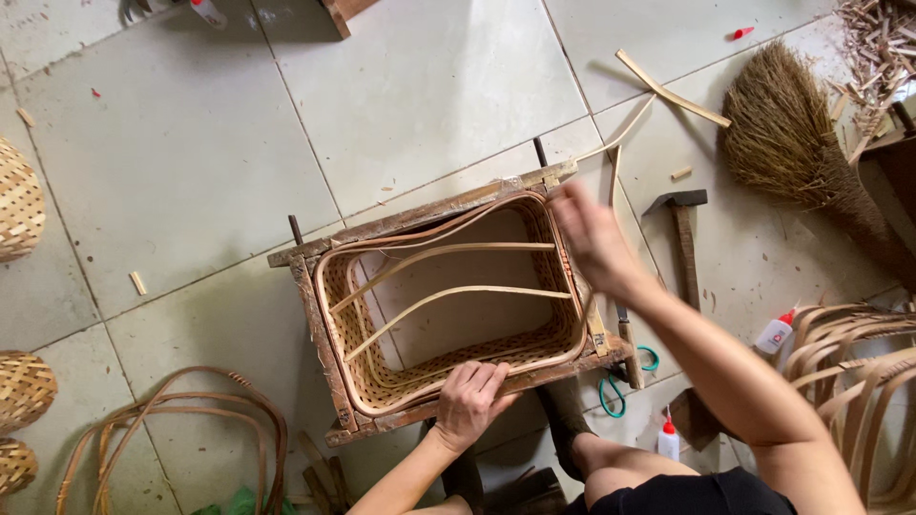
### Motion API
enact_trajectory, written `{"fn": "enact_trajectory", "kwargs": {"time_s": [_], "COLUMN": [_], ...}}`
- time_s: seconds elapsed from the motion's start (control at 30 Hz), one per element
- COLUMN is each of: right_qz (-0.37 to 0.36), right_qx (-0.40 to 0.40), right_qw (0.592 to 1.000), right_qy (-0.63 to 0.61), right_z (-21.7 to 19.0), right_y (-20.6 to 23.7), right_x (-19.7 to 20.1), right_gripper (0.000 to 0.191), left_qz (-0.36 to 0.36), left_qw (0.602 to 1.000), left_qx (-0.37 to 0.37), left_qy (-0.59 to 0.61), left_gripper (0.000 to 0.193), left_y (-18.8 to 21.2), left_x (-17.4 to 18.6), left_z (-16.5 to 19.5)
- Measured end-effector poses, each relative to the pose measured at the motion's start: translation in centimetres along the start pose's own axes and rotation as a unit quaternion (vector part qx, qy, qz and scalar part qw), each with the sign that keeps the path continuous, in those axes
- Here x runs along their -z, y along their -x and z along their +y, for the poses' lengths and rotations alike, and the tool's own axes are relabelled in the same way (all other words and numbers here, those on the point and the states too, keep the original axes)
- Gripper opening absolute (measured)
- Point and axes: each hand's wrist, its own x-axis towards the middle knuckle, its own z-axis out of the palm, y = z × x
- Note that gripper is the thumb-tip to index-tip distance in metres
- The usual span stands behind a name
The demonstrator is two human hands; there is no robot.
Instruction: The person assembles a rectangular basket by fitting a woven body into a wooden mold, then securing the rim and internal supports. They use a hammer to tap the rim and support strips into place, adjusting the woven material and wooden pieces by hand.
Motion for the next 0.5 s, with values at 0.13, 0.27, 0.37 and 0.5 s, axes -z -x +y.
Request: {"fn": "enact_trajectory", "kwargs": {"time_s": [0.13, 0.27, 0.37, 0.5], "right_qz": [0.005, 0.037, 0.029, 0.013], "right_qx": [0.07, 0.06, 0.054, 0.058], "right_qw": [0.997, 0.996, 0.995, 0.996], "right_qy": [-0.04, -0.059, -0.076, -0.068], "right_z": [0.9, 2.5, 3.3, 4.5], "right_y": [-1.5, -2.2, -2.6, -3.4], "right_x": [-5.8, -8.2, -8.7, -9.9], "right_gripper": [0.04, 0.042, 0.043, 0.034], "left_qz": [-0.009, -0.001, -0.003, -0.003], "left_qw": [1.0, 0.999, 0.999, 1.0], "left_qx": [-0.01, -0.015, -0.013, -0.009], "left_qy": [-0.016, -0.031, -0.029, -0.023], "left_gripper": [0.049, 0.047, 0.047, 0.044], "left_y": [0.2, 0.2, 0.2, 0.4], "left_x": [-0.2, -0.3, -0.3, -0.4], "left_z": [-0.1, -0.2, -0.3, -0.2]}}
